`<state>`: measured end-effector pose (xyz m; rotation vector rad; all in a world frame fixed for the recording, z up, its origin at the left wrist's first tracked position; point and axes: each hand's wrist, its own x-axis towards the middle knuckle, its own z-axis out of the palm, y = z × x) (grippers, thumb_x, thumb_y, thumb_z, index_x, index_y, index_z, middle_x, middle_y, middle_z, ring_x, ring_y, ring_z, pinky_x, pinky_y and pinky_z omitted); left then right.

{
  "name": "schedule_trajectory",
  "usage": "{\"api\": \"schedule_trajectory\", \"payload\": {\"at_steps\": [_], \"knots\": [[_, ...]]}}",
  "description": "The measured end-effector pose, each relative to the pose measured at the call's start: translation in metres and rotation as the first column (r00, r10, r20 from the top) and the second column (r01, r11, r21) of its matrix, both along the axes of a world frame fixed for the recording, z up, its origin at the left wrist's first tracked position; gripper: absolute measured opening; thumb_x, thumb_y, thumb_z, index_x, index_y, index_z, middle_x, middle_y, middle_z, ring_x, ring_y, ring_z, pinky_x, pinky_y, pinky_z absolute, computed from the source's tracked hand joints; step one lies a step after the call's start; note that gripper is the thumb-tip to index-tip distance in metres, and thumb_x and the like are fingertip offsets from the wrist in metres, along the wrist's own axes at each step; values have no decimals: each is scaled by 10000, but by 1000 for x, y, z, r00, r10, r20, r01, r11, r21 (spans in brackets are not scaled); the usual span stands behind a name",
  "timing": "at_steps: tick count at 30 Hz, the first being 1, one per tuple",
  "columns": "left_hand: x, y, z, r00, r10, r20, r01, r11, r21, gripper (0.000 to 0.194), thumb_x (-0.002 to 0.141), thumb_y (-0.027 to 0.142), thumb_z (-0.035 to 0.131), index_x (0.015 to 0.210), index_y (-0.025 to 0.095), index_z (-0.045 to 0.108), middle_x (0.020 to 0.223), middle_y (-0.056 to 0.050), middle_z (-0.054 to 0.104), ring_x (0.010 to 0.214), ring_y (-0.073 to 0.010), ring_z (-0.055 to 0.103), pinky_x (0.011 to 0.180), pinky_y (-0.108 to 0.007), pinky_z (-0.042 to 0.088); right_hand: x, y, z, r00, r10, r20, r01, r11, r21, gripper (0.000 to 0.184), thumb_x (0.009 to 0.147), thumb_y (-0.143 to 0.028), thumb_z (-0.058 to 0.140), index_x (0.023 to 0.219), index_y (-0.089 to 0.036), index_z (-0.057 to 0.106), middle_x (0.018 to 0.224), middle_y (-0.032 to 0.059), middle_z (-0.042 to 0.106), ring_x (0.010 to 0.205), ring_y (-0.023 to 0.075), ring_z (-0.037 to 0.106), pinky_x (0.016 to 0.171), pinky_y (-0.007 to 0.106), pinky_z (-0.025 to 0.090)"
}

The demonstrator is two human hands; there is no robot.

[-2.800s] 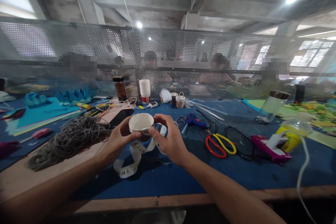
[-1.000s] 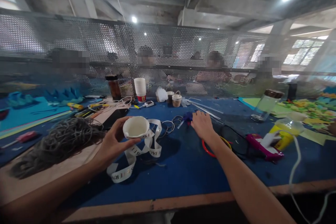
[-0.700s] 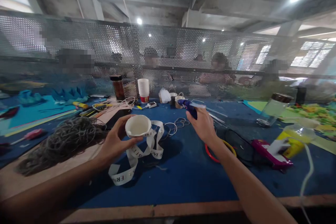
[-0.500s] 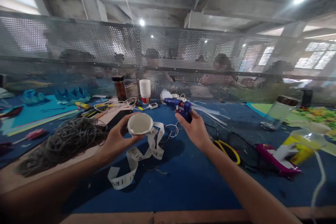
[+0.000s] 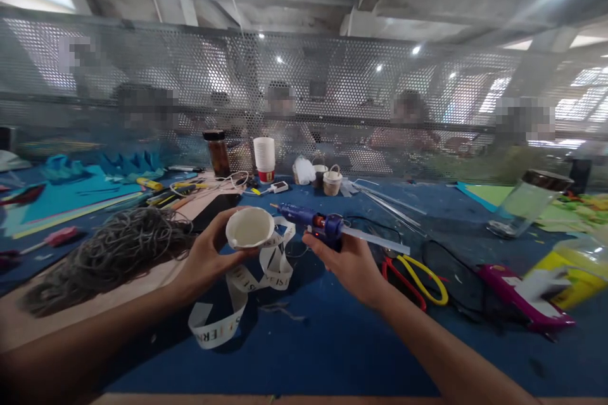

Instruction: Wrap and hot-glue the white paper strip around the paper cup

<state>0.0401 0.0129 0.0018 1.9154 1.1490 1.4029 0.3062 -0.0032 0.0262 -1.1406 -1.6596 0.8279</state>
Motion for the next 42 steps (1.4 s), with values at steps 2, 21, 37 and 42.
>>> {"api": "schedule_trajectory", "payload": {"at_steps": [2,21,37,42], "knots": [[-1,0,1,1000,8,-6,-7,1000,23,656,725,325,819,1303,270,514,1328,-66,599,1229,-255,585,1058,-420,477,-1,-1,-3,1000,26,16,-27,999,22,336,845,-507,683,836,-171,689,510,-53,473,448,91,430,412,229,337],[3,-9,1,998,-28,-49,33,994,106,647,728,307,813,1290,251,498,1286,-78,580,1185,-253,592,984,-375,524,-16,-4,-13,902,331,-276,-358,932,-54,219,881,-408,688,980,-214,662,877,22,708,861,163,666,872,336,537],[8,-7,1,999,-25,24,23,996,83,618,732,289,807,1268,245,504,1266,-69,602,1179,-243,600,1016,-380,504,-26,-12,-15,842,418,-341,-475,875,-100,230,876,-404,696,1002,-212,679,958,25,684,799,133,659,815,314,559],[7,-6,1,998,-15,59,12,998,54,626,730,305,813,1268,246,498,1258,-65,601,1173,-238,602,1016,-386,504,-27,-12,-15,833,446,-326,-493,867,-72,244,894,-412,673,1027,-208,670,1079,49,682,774,119,660,800,313,563]]}}
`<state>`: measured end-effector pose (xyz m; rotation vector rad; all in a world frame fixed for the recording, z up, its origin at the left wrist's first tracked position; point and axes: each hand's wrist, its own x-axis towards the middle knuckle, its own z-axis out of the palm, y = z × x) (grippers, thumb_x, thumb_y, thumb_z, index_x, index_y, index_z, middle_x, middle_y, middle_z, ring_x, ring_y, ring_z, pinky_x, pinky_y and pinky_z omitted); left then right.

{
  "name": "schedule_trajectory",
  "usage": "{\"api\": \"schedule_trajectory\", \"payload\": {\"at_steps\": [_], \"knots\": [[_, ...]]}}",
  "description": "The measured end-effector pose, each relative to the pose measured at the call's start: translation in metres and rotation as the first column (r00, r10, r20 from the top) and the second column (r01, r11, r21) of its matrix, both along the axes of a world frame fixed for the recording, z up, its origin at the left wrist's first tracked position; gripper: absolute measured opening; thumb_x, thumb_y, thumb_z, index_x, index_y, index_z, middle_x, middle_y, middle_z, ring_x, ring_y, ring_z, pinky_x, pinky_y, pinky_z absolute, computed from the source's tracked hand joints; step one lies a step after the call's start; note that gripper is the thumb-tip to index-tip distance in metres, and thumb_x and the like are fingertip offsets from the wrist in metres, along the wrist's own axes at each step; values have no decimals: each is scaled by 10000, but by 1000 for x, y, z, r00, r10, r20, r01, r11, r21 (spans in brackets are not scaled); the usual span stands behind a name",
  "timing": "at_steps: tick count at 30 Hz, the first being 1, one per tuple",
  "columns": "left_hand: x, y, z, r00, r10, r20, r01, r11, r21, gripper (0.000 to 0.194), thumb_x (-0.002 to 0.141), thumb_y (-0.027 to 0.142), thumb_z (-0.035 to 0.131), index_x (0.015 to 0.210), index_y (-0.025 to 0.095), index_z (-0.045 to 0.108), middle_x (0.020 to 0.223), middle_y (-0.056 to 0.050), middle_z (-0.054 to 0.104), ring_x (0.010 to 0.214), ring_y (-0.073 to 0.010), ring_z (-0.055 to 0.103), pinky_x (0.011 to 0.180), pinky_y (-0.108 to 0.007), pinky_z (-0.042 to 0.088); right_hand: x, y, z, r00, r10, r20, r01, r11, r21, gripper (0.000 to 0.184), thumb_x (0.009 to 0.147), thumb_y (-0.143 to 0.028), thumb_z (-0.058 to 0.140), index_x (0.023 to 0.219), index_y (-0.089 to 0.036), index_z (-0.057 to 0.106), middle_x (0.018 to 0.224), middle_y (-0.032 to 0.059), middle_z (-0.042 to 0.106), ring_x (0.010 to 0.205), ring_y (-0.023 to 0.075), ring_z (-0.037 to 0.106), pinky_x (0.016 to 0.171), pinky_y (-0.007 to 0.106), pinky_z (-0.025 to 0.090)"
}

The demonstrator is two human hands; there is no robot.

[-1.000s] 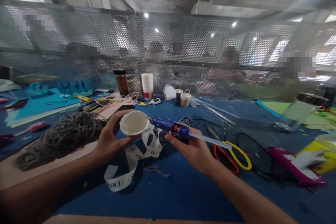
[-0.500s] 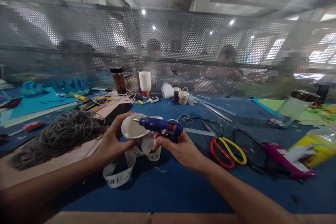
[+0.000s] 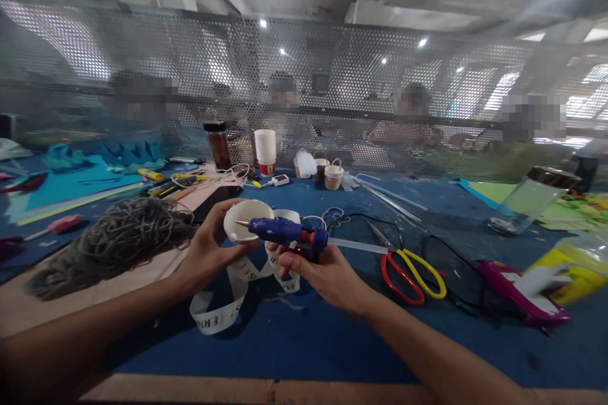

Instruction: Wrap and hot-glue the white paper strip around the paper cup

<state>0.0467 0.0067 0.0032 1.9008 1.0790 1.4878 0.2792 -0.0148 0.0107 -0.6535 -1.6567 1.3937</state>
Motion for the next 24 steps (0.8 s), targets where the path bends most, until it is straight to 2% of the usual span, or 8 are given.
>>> {"api": "schedule_trajectory", "payload": {"at_steps": [5,9,12,15,19,24], "knots": [[-2,1,2,999,47,9,-47,999,19,623,728,318,809,1259,242,494,1259,-71,588,1176,-246,595,1008,-402,509,-2,-1,5,995,-98,23,98,995,31,263,893,-440,665,983,-193,674,984,46,700,704,125,665,761,324,570],[-5,2,3,998,65,-10,-64,995,77,634,730,330,807,1268,237,485,1291,-88,569,1187,-253,588,1024,-418,500,0,-2,5,979,-187,77,183,981,66,242,889,-427,670,980,-203,673,920,36,710,733,148,665,749,323,573],[-7,3,3,997,79,-25,-76,992,103,652,723,346,813,1273,239,479,1309,-95,557,1196,-262,583,1027,-430,501,5,-2,3,957,-263,125,242,957,162,226,892,-439,661,951,-221,670,898,34,706,801,181,669,766,335,567],[-9,4,3,994,101,-31,-96,989,116,654,729,364,804,1279,243,471,1323,-97,545,1214,-273,571,1042,-451,489,11,-3,5,917,-355,180,288,903,318,193,902,-415,655,957,-230,644,904,37,679,838,198,641,767,340,540],[-9,5,3,993,113,-23,-109,985,132,648,729,354,803,1277,247,475,1328,-90,539,1223,-270,563,1049,-447,484,16,-5,12,880,-400,255,251,848,466,129,939,-350,617,974,-226,608,953,39,623,866,189,591,786,325,489],[-10,6,3,993,120,-12,-118,986,120,651,723,349,812,1274,251,479,1327,-84,546,1212,-261,572,1040,-429,491,14,-6,14,885,-405,230,221,801,556,93,952,-300,604,1022,-240,600,995,38,595,901,184,579,807,312,469]]}}
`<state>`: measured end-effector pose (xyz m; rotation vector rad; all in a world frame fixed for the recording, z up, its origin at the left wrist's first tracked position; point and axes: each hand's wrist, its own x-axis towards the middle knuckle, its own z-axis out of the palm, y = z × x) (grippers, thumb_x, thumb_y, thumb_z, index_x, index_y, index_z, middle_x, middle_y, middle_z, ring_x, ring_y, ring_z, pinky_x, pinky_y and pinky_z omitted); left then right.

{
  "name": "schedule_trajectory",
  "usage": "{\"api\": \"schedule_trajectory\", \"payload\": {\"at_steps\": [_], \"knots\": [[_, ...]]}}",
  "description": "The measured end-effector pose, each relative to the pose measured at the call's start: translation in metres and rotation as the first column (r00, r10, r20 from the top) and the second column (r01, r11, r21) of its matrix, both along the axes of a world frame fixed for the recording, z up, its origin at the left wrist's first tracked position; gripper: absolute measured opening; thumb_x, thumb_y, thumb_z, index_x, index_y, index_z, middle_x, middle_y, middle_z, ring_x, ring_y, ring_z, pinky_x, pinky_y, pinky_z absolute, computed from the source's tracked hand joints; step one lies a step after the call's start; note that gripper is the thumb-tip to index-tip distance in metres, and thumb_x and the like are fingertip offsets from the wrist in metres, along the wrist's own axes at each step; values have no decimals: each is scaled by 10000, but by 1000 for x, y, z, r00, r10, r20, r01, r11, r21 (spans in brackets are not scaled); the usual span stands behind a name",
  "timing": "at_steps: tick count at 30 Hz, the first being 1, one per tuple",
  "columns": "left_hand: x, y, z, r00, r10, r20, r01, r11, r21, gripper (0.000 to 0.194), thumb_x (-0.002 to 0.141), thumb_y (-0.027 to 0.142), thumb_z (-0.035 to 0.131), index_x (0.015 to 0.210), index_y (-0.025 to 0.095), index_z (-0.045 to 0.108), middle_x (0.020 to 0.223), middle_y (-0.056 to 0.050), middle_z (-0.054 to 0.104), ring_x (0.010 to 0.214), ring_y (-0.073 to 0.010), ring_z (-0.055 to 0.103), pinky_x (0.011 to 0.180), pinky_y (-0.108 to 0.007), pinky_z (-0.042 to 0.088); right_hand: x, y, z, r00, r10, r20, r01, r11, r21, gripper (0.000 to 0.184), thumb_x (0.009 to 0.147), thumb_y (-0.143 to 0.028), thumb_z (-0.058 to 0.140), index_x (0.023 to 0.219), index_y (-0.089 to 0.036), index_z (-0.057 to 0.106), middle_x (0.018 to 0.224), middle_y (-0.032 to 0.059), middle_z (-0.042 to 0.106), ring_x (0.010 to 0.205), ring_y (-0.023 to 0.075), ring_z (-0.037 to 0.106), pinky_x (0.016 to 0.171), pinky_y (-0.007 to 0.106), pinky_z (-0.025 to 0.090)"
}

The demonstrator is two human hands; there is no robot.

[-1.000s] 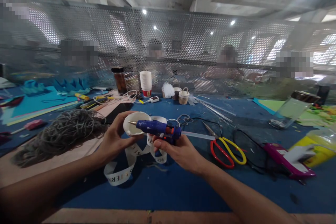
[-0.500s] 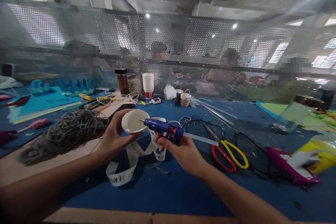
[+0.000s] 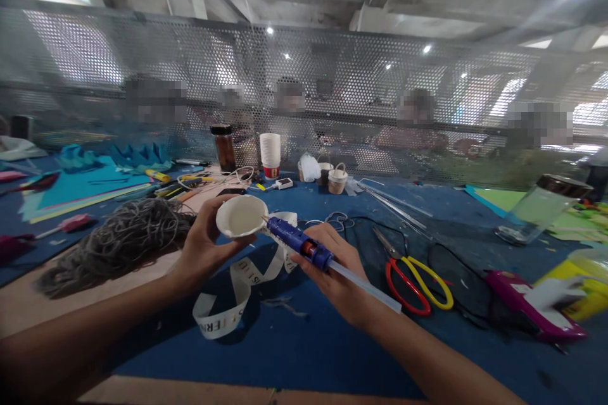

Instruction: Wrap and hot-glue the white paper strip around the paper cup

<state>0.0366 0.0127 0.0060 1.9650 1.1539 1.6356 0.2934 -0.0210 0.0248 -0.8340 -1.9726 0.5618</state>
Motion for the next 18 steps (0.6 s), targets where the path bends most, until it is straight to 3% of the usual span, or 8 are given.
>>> {"api": "schedule_trajectory", "payload": {"at_steps": [4,18], "knots": [[-1,3,-1,999,29,22,-29,1000,-3,646,724,359,808,1266,246,476,1331,-92,550,1223,-267,570,1052,-434,479,-1,1,-3,998,-62,-10,63,996,68,100,936,-304,624,1010,-246,587,1056,49,574,924,193,581,824,316,471],[-2,3,0,1000,19,-7,-19,1000,23,644,722,314,811,1273,258,483,1329,-81,547,1214,-255,570,1024,-418,500,-1,2,-2,997,-72,41,70,997,32,98,963,-336,588,958,-242,560,940,26,552,860,181,539,759,302,438]]}}
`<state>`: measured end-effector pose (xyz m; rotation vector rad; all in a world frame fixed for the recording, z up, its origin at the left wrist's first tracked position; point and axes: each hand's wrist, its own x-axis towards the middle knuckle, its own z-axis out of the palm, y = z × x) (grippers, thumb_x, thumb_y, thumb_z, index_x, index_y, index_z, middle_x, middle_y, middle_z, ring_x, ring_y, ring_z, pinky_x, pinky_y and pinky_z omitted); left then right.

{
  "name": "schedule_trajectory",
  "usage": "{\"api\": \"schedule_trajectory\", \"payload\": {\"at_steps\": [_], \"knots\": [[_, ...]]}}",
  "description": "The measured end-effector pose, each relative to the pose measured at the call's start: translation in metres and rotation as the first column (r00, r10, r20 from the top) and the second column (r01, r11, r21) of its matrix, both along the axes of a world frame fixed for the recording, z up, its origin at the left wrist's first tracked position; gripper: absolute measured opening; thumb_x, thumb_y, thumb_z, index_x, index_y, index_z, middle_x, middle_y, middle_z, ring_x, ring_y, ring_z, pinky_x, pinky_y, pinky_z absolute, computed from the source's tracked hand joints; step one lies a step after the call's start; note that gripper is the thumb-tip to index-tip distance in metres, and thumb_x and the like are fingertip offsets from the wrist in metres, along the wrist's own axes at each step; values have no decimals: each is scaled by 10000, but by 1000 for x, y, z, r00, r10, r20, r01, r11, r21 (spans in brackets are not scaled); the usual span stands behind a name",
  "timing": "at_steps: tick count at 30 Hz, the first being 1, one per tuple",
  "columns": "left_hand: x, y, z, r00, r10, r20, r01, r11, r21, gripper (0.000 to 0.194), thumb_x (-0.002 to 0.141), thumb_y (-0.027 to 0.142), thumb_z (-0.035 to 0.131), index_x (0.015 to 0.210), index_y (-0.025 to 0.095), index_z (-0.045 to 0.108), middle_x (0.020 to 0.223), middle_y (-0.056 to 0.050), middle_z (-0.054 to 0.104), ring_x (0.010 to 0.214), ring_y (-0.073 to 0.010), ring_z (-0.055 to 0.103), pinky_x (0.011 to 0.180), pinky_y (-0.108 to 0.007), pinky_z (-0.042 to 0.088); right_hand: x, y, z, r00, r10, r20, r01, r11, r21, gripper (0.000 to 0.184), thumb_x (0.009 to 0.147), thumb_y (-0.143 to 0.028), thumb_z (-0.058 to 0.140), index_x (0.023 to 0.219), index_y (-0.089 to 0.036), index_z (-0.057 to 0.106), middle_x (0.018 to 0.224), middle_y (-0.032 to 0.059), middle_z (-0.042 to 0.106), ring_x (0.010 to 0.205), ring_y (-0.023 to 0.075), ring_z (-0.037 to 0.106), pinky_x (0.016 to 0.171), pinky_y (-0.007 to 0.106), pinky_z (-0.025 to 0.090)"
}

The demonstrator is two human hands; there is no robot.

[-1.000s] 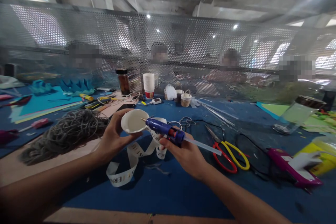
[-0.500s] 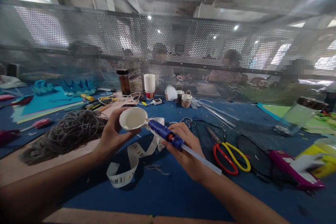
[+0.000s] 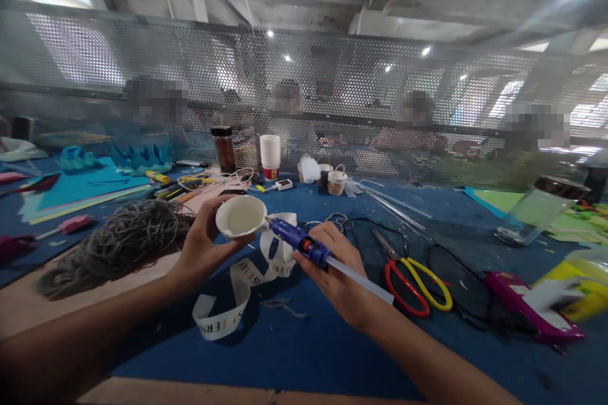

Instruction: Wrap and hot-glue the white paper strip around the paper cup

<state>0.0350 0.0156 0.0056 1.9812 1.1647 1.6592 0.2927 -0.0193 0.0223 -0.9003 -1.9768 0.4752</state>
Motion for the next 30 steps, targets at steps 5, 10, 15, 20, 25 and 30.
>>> {"api": "schedule_trajectory", "payload": {"at_steps": [5,10,15,20,25,30], "knots": [[0,0,0,1000,13,-1,-13,1000,14,646,715,328,816,1265,250,488,1317,-89,552,1210,-267,573,1015,-425,508,0,1,-2,999,-33,7,33,999,0,126,958,-358,591,928,-240,558,932,23,562,854,182,549,743,294,439],[0,-1,1,1000,8,-11,-8,1000,16,639,718,327,817,1261,247,490,1322,-91,551,1215,-266,570,1013,-418,509,1,3,-4,998,-44,33,44,999,2,117,971,-350,569,943,-237,554,942,24,558,855,177,546,751,297,440],[0,0,0,1000,-4,-5,4,999,35,650,711,297,826,1268,252,494,1318,-81,550,1221,-261,560,1003,-400,512,2,3,-4,998,-36,48,35,999,19,106,975,-344,567,968,-239,551,943,24,552,855,176,539,761,308,435],[-1,0,1,1000,-11,-5,11,999,31,645,714,278,825,1269,259,496,1316,-74,548,1211,-250,560,1001,-390,510,2,3,-3,999,-23,33,23,1000,12,100,976,-336,566,952,-242,545,944,23,550,858,176,533,768,312,438],[-1,-1,0,1000,0,-9,0,999,36,652,704,273,835,1264,260,502,1312,-71,545,1206,-247,556,995,-387,513,1,3,-3,997,-39,60,39,999,9,116,974,-343,566,929,-239,541,934,25,559,877,184,537,764,313,439],[-3,1,-1,1000,4,-15,-4,999,36,661,697,282,839,1266,261,502,1303,-75,549,1197,-256,562,991,-404,513,2,3,-4,998,-29,52,29,1000,3,113,971,-345,573,942,-239,548,946,23,562,872,177,542,775,313,443]]}}
